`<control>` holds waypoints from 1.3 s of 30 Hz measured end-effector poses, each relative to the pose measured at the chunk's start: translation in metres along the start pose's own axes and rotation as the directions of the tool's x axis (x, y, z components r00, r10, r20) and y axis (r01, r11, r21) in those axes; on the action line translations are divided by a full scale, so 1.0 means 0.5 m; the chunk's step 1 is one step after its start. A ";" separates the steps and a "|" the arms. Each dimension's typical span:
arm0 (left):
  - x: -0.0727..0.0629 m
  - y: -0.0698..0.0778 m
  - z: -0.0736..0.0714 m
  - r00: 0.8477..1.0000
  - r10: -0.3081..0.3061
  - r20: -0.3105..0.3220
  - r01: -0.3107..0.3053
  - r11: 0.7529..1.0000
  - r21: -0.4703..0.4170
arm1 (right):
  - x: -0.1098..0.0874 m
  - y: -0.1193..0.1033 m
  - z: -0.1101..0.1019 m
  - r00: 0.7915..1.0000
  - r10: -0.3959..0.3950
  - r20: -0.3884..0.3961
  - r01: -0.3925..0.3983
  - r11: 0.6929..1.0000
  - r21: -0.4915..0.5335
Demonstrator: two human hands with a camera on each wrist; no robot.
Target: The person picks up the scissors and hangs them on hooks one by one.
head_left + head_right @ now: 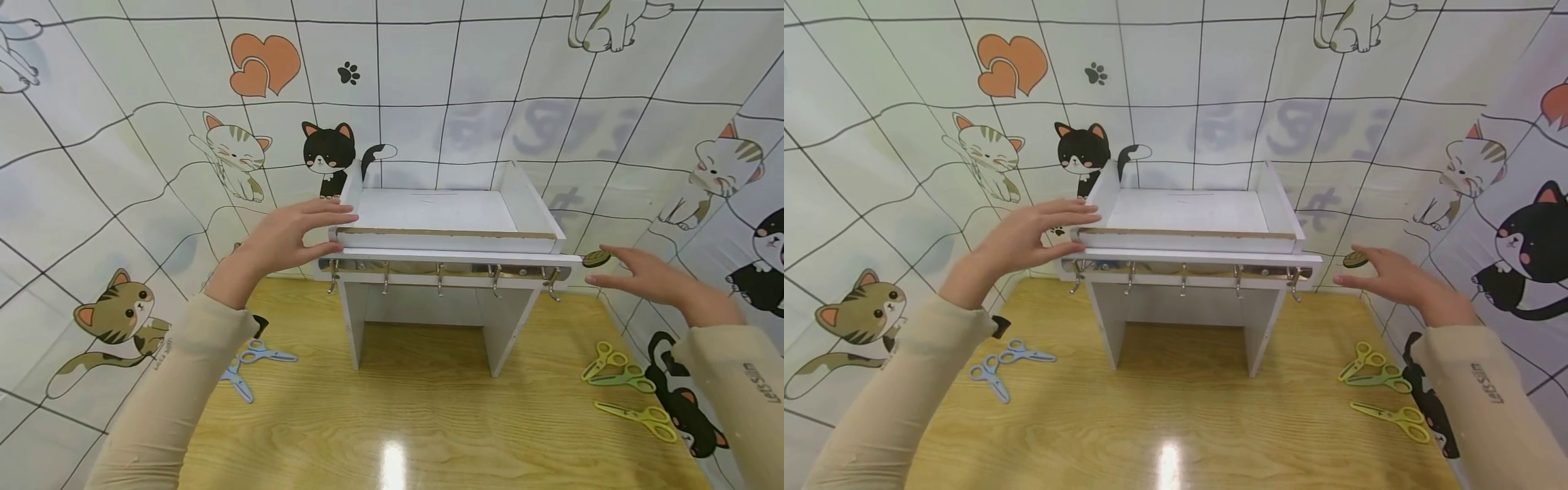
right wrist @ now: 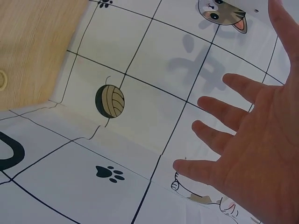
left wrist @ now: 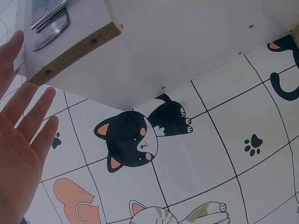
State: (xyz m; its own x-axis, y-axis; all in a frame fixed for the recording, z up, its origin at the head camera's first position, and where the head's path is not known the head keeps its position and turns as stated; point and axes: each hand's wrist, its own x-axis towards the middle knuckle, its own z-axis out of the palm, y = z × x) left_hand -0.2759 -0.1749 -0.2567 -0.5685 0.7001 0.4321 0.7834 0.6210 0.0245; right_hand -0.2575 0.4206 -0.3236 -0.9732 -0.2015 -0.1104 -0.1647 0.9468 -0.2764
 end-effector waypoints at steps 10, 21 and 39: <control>-0.003 -0.001 0.011 0.999 0.022 -0.046 -0.022 1.000 -0.020 | -0.004 0.002 0.024 1.000 0.003 0.007 -0.003 1.000 -0.012; -0.008 -0.008 0.020 0.995 0.038 -0.091 -0.041 0.999 -0.029 | -0.017 0.002 0.062 0.999 0.022 0.041 -0.023 0.999 0.027; -0.002 -0.008 0.022 0.995 0.028 -0.096 -0.036 0.996 -0.083 | -0.076 0.047 0.150 0.999 0.018 0.050 -0.025 0.988 0.153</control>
State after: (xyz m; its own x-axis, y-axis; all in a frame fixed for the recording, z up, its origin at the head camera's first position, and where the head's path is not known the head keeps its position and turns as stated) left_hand -0.2810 -0.1741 -0.2669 -0.5193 0.6804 0.5171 0.8217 0.5637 0.0834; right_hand -0.2123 0.4317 -0.3976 -0.9667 -0.1970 -0.1633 -0.1135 0.9021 -0.4164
